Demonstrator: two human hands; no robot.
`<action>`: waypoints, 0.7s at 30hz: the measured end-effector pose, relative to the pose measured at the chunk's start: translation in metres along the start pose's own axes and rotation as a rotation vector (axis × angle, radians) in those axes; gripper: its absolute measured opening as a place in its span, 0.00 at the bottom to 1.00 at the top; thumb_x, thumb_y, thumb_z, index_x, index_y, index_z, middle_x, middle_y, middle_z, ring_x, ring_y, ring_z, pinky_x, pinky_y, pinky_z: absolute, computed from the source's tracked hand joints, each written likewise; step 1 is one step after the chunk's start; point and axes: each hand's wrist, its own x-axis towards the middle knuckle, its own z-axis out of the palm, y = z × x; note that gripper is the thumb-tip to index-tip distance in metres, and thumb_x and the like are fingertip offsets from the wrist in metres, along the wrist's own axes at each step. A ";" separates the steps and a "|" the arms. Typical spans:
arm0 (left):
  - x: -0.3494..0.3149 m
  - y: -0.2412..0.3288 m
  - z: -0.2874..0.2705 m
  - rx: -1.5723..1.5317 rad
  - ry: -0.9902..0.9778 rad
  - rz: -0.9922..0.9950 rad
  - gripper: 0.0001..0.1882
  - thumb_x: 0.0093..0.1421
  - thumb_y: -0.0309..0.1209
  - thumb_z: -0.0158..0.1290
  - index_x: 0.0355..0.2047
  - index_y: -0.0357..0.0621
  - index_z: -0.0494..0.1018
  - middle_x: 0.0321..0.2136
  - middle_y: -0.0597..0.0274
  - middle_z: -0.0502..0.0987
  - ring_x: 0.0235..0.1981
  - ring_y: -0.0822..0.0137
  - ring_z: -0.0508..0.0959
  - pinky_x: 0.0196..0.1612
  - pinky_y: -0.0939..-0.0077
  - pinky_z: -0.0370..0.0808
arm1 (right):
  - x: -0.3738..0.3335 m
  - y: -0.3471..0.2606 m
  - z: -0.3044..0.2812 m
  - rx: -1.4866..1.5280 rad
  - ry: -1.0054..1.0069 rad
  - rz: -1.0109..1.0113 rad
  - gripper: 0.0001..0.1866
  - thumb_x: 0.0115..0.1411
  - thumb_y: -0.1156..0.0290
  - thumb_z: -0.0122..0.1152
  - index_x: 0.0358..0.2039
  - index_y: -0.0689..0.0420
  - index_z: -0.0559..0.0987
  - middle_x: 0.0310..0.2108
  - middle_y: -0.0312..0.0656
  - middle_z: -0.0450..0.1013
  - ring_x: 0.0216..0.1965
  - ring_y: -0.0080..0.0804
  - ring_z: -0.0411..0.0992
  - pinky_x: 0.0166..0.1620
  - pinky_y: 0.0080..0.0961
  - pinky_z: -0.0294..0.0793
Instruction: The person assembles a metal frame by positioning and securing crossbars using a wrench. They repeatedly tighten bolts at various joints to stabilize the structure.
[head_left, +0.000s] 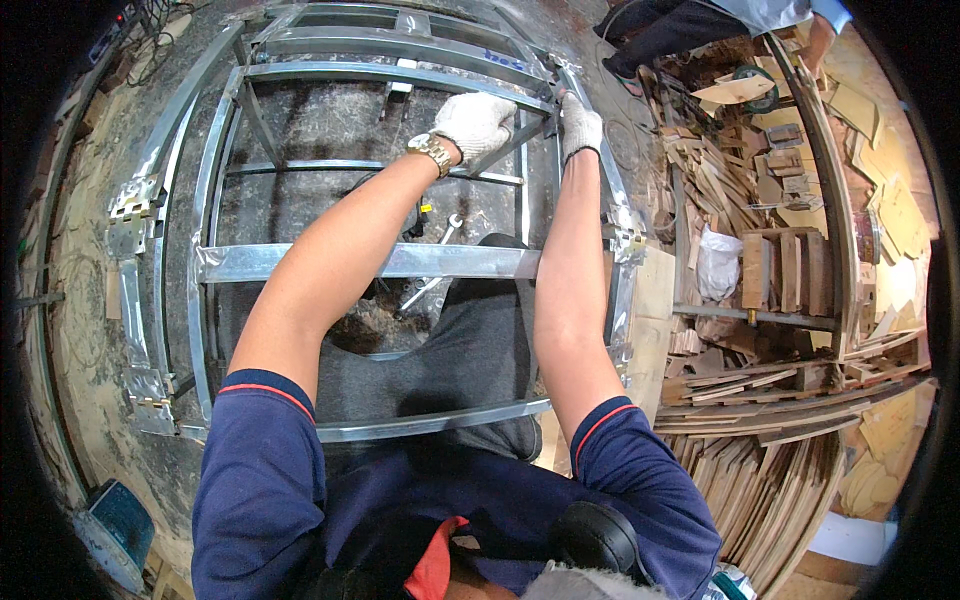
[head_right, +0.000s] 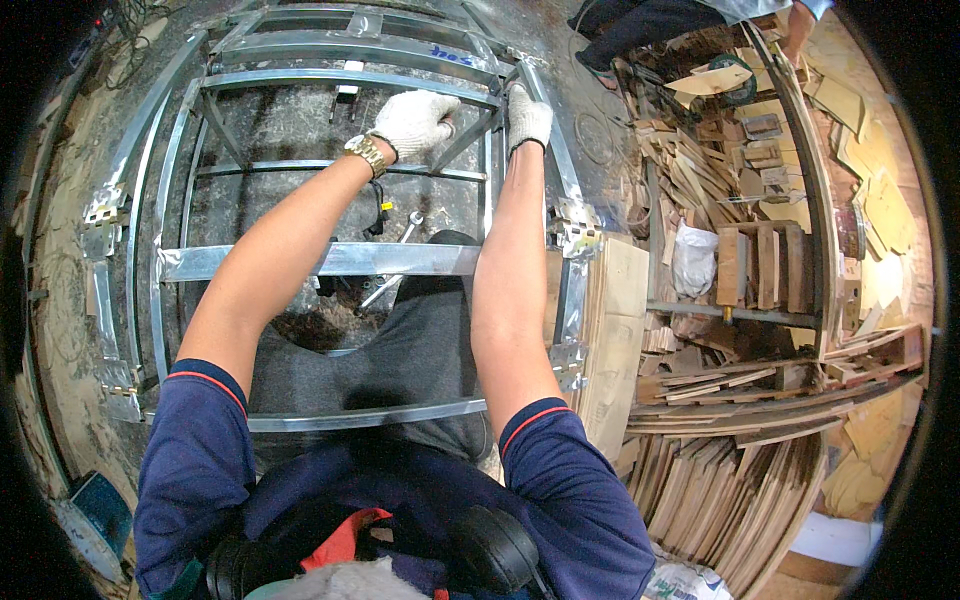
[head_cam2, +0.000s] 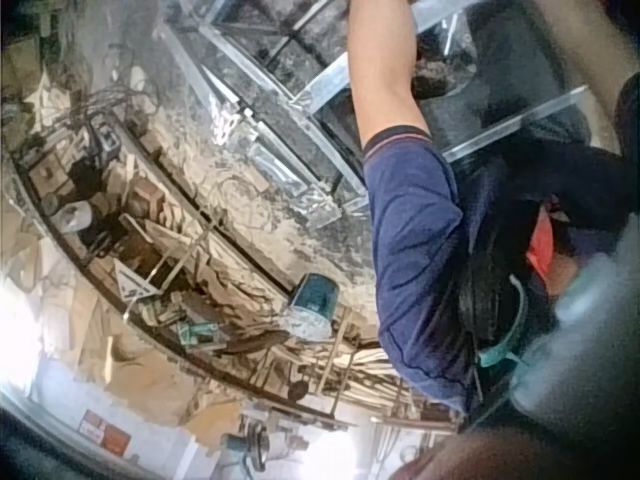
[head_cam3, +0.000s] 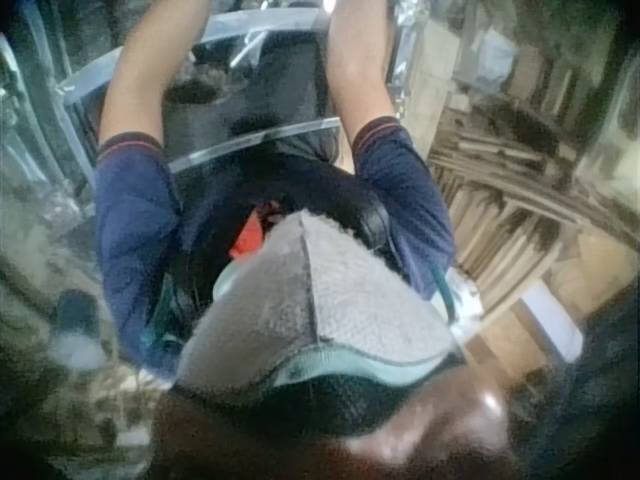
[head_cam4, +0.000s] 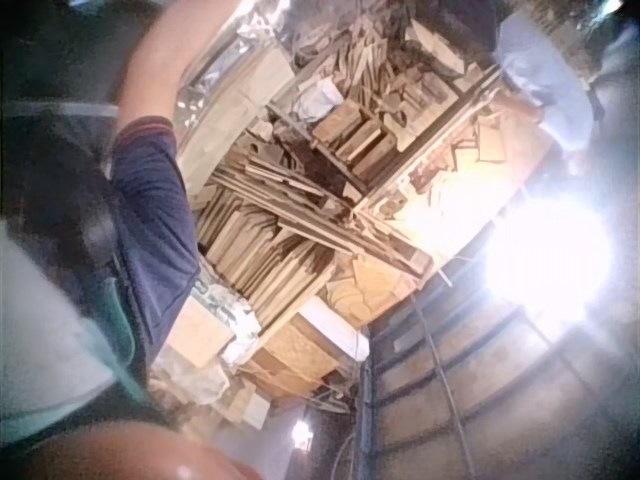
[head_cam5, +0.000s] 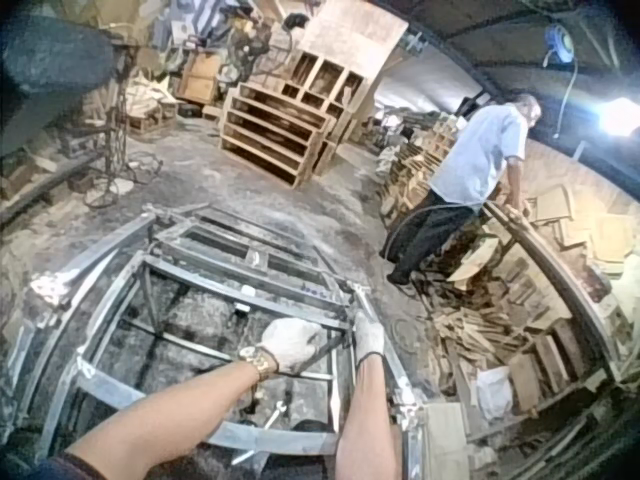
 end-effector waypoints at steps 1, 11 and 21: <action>0.000 0.000 0.000 0.009 0.004 0.009 0.11 0.53 0.38 0.53 0.33 0.48 0.77 0.30 0.50 0.81 0.35 0.46 0.80 0.38 0.52 0.76 | 0.001 0.001 0.001 0.009 -0.026 0.009 0.27 0.53 0.53 0.65 0.35 0.71 0.82 0.29 0.48 0.77 0.32 0.36 0.73 0.38 0.36 0.69; -0.003 0.002 -0.004 0.000 -0.016 0.018 0.11 0.53 0.38 0.52 0.31 0.47 0.76 0.30 0.49 0.81 0.36 0.46 0.80 0.39 0.51 0.75 | 0.016 0.016 0.002 0.382 -0.015 0.130 0.19 0.58 0.62 0.58 0.36 0.70 0.80 0.27 0.48 0.75 0.25 0.35 0.73 0.28 0.34 0.70; 0.016 0.002 -0.010 -1.019 0.062 -0.297 0.13 0.65 0.35 0.56 0.39 0.36 0.79 0.30 0.62 0.82 0.26 0.71 0.83 0.29 0.77 0.77 | -0.017 -0.026 -0.011 1.099 -0.435 -0.315 0.13 0.60 0.73 0.65 0.43 0.66 0.77 0.25 0.40 0.74 0.21 0.24 0.70 0.19 0.18 0.62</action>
